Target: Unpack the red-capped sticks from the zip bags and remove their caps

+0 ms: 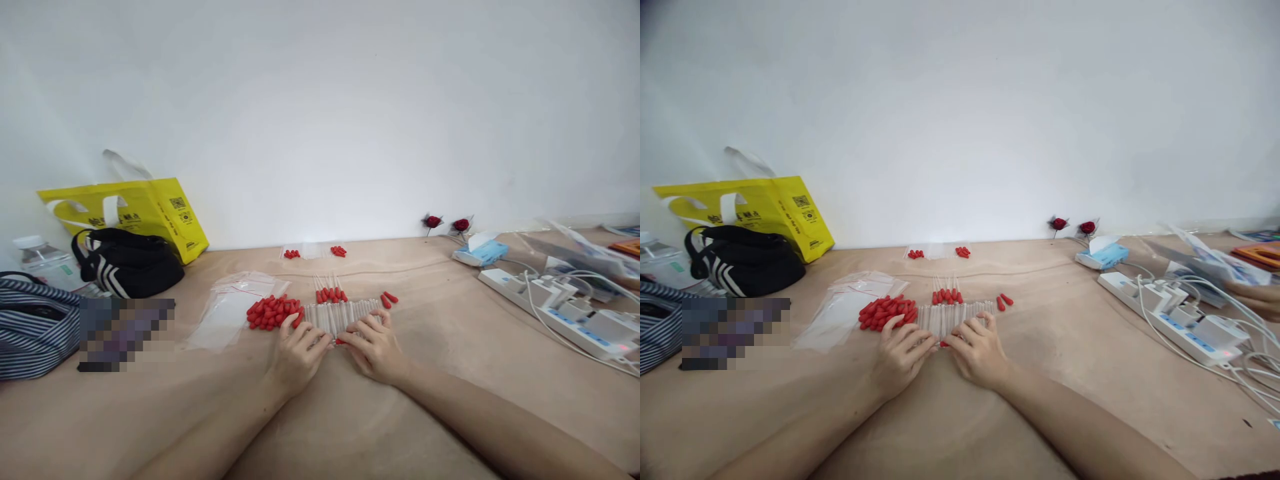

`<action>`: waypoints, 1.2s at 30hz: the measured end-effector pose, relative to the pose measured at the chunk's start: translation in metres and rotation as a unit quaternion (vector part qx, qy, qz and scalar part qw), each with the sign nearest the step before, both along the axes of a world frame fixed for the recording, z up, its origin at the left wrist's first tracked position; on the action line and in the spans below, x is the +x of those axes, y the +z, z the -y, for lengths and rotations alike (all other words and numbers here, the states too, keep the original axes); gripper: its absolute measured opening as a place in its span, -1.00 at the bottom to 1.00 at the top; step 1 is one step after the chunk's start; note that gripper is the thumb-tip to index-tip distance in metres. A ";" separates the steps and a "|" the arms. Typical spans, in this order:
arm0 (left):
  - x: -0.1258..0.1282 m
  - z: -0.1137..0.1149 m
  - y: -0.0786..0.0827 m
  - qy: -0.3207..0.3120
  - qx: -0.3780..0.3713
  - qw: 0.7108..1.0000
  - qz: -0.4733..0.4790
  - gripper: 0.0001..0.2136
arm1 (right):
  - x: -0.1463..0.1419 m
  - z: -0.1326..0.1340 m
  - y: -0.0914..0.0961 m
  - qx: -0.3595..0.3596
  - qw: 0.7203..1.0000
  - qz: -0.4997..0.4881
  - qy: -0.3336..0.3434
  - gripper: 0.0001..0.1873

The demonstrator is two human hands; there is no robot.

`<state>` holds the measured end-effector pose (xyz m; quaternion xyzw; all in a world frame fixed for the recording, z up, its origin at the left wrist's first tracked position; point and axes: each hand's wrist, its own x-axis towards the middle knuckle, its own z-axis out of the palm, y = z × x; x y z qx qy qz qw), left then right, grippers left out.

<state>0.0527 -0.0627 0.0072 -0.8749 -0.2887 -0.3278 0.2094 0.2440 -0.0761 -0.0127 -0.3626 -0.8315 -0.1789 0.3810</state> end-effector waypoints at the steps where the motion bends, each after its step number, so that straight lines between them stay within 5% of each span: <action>1: 0.000 0.000 0.000 0.003 0.000 1.000 -0.002 -0.87 | 0.000 0.000 0.000 0.005 1.000 -0.002 -0.004 -0.81; 21: -0.005 0.004 0.004 0.010 0.023 1.000 -0.008 -0.85 | 0.008 0.008 0.003 -0.010 0.999 0.024 0.025 -0.83; 26: -0.028 -0.003 0.010 0.059 0.032 0.997 0.046 -0.83 | 0.039 -0.004 0.000 -0.051 0.994 -0.074 -0.059 -0.80; 32: -0.012 -0.009 0.017 0.033 -0.139 0.978 0.151 -0.80 | 0.070 -0.040 0.006 -0.203 0.929 -0.177 -0.252 -0.74; 36: 0.001 -0.032 0.028 0.064 -0.341 0.908 0.233 -0.81 | 0.086 -0.062 0.010 -0.308 0.859 -0.212 -0.350 -0.71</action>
